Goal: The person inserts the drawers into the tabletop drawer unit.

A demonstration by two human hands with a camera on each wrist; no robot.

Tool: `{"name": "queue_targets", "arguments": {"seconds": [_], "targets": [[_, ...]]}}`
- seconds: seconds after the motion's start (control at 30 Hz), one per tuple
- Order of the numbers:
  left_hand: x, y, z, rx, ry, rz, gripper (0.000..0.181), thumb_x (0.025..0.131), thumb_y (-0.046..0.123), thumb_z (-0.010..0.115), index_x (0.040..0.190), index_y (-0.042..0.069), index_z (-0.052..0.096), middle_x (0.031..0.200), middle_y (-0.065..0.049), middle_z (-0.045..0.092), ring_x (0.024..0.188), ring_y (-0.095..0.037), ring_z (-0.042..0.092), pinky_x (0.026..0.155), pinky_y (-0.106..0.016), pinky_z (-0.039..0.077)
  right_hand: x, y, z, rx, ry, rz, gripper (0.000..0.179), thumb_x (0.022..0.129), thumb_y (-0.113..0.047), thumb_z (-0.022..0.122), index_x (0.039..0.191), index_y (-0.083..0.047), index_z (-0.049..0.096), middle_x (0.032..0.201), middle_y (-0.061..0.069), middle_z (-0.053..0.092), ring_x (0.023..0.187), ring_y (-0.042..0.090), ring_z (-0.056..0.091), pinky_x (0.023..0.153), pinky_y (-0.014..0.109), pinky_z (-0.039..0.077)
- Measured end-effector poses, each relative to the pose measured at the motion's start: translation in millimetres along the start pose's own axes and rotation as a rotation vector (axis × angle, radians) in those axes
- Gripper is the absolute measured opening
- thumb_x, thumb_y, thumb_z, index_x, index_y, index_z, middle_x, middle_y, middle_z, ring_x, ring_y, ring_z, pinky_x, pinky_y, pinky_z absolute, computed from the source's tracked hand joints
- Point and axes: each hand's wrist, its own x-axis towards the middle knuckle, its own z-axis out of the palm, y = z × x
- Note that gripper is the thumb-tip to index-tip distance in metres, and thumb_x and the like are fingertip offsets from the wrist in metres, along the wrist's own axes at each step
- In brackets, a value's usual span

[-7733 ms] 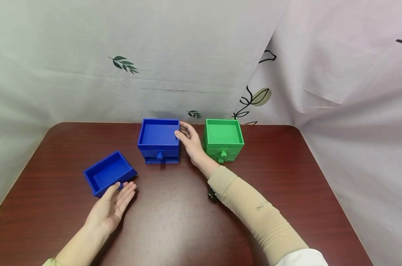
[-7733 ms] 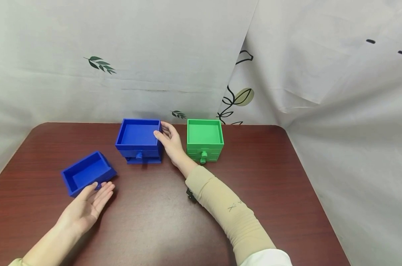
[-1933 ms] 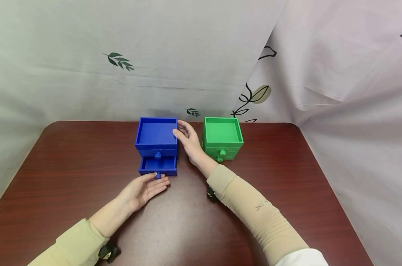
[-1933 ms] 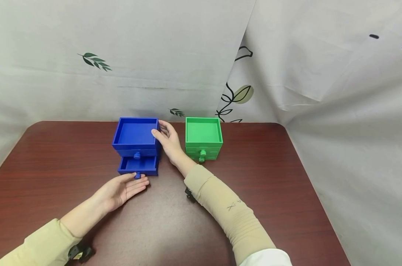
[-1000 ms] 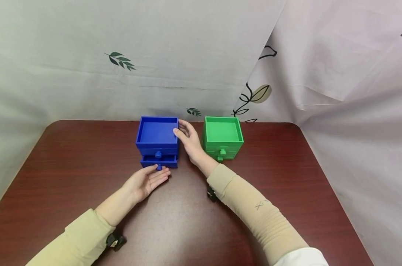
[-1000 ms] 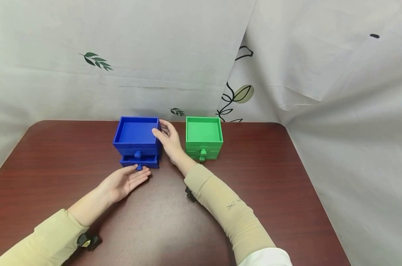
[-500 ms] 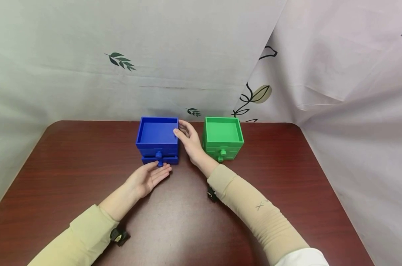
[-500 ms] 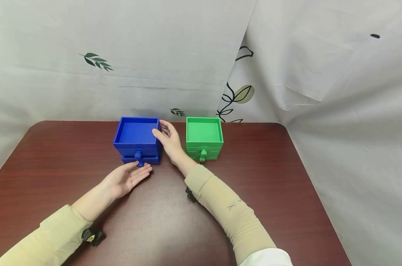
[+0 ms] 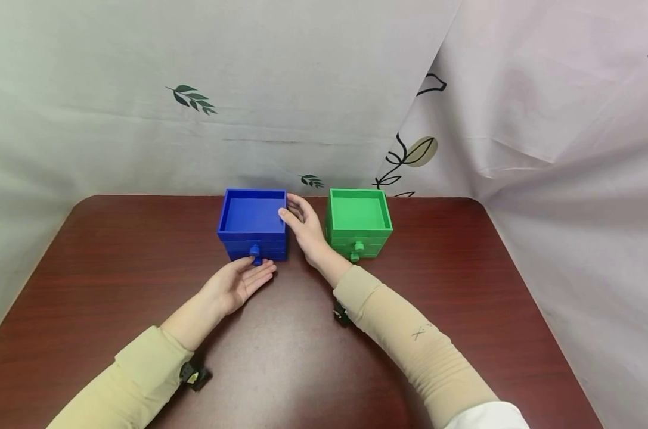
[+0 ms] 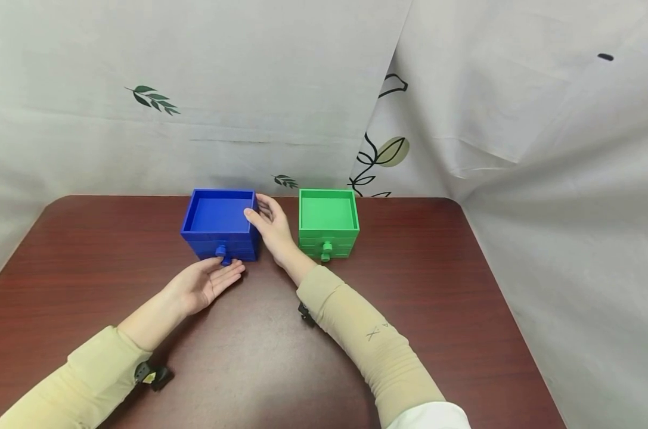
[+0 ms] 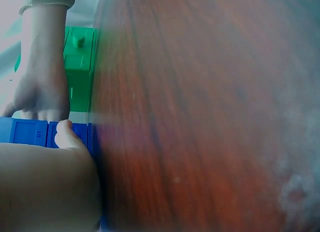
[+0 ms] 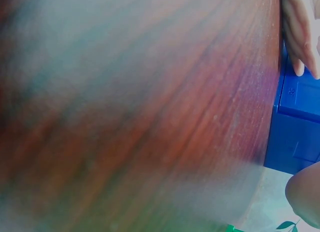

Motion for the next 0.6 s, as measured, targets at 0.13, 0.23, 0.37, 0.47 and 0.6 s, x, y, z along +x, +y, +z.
{"name": "queue_targets", "arguments": {"seconds": [0.13,0.23,0.37,0.47,0.6], "targets": [[-1.8,0.1,-0.1,0.01,-0.002,-0.005,0.022,0.117,0.015,0.034,0.118,0.002,0.052,0.097,-0.011,0.08,0.091,-0.02,0.08,0.089,-0.031,0.067,-0.4,-0.6,0.5,-0.006,-0.001,-0.002,0.053,0.107,-0.01,0.06,0.156,0.003,0.043,0.16,0.024,0.048,0.152,0.036,0.046,0.13,0.047,0.039],[-3.2,-0.1,-0.8,0.02,-0.007,-0.004,0.02,0.117,0.016,0.035,0.121,0.003,0.049,0.098,-0.01,0.08,0.092,-0.019,0.08,0.09,-0.031,0.067,-0.2,-0.8,1.1,-0.011,-0.003,-0.006,0.054,0.107,-0.01,0.06,0.156,0.002,0.044,0.16,0.024,0.048,0.152,0.036,0.046,0.13,0.047,0.039],[-5.0,-0.6,-2.4,0.027,-0.007,-0.002,0.016,0.117,0.017,0.036,0.124,0.007,0.046,0.098,-0.01,0.08,0.092,-0.019,0.08,0.091,-0.031,0.067,-0.6,-1.6,1.2,-0.014,-0.005,-0.008,0.054,0.107,-0.011,0.06,0.157,0.002,0.043,0.16,0.023,0.048,0.152,0.036,0.046,0.129,0.047,0.039],[-6.5,-0.9,-3.9,0.039,-0.003,0.001,0.013,0.116,0.016,0.037,0.125,0.008,0.043,0.098,-0.01,0.079,0.092,-0.019,0.079,0.093,-0.031,0.066,-1.2,-2.2,0.6,-0.015,-0.007,-0.006,0.054,0.107,-0.011,0.059,0.157,0.002,0.043,0.16,0.023,0.048,0.152,0.035,0.045,0.13,0.047,0.039],[-8.7,-0.4,-6.8,0.063,-0.007,0.009,0.01,0.116,0.013,0.036,0.123,0.008,0.041,0.099,-0.009,0.079,0.093,-0.018,0.079,0.093,-0.031,0.066,-2.2,-2.6,-0.6,-0.017,-0.004,-0.003,0.054,0.107,-0.011,0.059,0.157,0.002,0.043,0.161,0.023,0.047,0.152,0.036,0.045,0.13,0.047,0.038]]}}
